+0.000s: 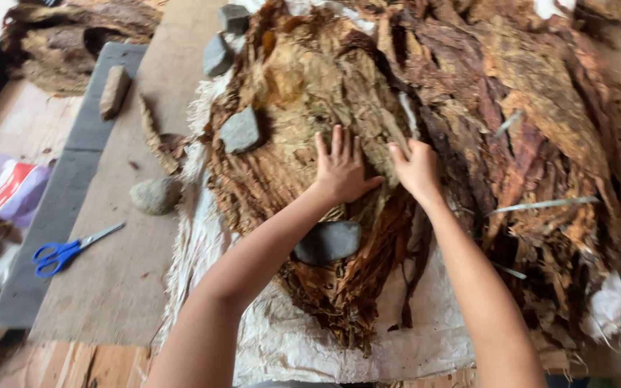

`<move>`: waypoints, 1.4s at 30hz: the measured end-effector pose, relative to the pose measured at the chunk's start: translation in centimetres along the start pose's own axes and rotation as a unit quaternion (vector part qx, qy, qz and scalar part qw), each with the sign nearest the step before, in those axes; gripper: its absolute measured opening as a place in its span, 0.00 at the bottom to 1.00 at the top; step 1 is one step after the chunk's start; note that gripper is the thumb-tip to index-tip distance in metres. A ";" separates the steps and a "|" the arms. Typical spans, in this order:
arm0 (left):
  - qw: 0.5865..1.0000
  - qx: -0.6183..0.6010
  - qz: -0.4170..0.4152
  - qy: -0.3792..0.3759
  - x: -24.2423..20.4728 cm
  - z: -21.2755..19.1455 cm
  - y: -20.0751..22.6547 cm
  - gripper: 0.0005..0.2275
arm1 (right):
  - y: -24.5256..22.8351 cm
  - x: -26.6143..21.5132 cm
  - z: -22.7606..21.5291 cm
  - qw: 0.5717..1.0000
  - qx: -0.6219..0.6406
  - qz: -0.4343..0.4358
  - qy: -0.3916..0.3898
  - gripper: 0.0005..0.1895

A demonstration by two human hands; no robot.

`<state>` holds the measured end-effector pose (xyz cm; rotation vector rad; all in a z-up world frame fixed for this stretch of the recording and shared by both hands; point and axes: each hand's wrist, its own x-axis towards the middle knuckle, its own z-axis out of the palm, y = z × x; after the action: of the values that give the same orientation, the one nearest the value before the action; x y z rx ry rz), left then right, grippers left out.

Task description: The person spreads and arranges large, dried brown leaves on a white sack laid over a wooden table. They repeatedly place smooth stones on top of the leaves to weigh them down, adjusting the leaves and stones by hand.

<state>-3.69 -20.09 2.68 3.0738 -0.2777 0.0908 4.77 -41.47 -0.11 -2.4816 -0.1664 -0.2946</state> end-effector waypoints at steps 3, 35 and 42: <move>0.989 -0.064 0.030 0.128 1.6 3.1 -1.0 0.47 | 0.7 -0.9 -1.3 0.994 0.015 -0.096 0.045 0.15; 0.961 -0.244 0.126 -0.014 -8.0 -13.5 -6.6 0.40 | 8.1 -4.1 -0.7 0.981 0.192 0.031 0.025 0.13; 0.938 -0.072 0.333 -0.057 4.2 -1.1 2.0 0.50 | 9.8 -3.3 0.6 0.983 0.173 0.042 0.034 0.09</move>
<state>0.03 -22.71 4.18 2.6991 -1.2544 -0.0803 3.57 -49.03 -7.01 -2.1248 -0.0765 -0.2865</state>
